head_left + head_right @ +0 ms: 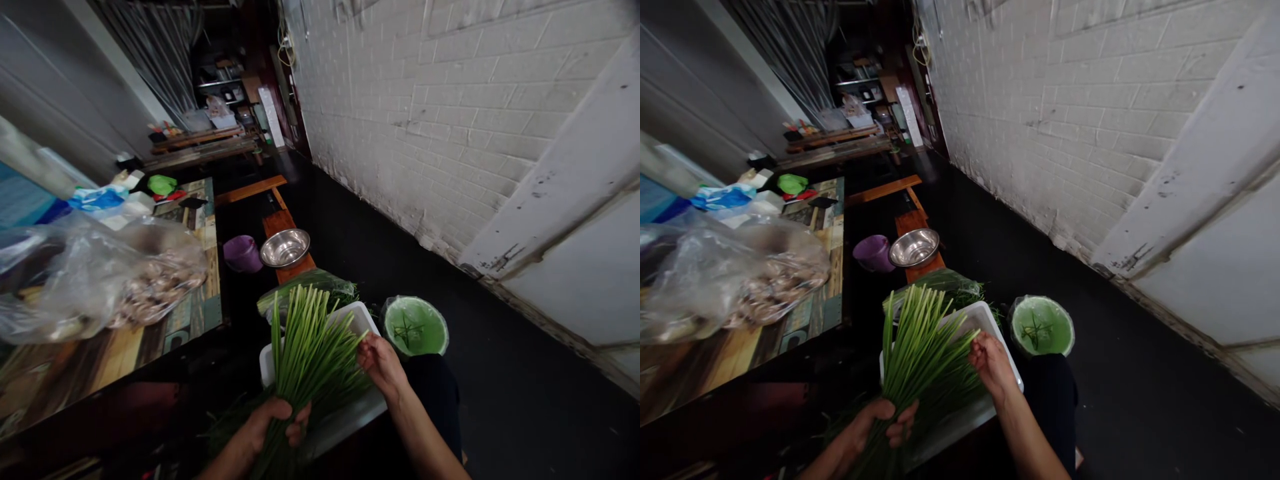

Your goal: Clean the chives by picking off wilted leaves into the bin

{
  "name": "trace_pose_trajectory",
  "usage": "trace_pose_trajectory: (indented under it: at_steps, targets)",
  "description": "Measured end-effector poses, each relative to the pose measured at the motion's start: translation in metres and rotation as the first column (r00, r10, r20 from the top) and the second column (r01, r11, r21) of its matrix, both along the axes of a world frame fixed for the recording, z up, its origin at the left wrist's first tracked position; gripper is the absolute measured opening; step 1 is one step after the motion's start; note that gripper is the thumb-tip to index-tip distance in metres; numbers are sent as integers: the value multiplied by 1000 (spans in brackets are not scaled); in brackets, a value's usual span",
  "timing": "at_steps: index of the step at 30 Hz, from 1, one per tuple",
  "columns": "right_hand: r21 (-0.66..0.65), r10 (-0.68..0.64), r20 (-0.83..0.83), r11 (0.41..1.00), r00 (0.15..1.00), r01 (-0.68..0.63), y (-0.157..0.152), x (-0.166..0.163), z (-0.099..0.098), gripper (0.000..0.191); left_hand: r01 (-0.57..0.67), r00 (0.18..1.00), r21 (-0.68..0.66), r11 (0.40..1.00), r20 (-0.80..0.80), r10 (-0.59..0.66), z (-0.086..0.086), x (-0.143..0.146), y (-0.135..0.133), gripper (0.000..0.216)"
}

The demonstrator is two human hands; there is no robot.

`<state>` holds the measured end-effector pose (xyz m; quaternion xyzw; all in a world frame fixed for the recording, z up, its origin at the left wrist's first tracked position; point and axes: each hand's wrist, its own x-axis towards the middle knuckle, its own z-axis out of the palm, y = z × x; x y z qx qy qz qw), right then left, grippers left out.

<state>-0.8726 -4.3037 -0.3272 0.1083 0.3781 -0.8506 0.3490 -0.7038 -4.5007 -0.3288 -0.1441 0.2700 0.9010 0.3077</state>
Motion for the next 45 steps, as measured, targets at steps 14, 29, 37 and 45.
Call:
trace_pose_trajectory:
  at_steps: [14,29,37,45]
  targets:
    - [308,-32,-434,934,900,182,75,-48,-19,26,62,996,-10,998,58,-61,-11,5,1,22]
    - [337,287,-519,935,805,-116,31,-21,1,34,54,995,-19,998,87,-52,-1,8,7,20]
    - [416,198,-612,904,765,99,43,-33,-10,32,14,999,-54,998,53,-11,1,10,8,22]
    - [704,157,-636,520,756,484,110,-113,-67,38,11,998,-99,995,69,-5,0,10,4,22]
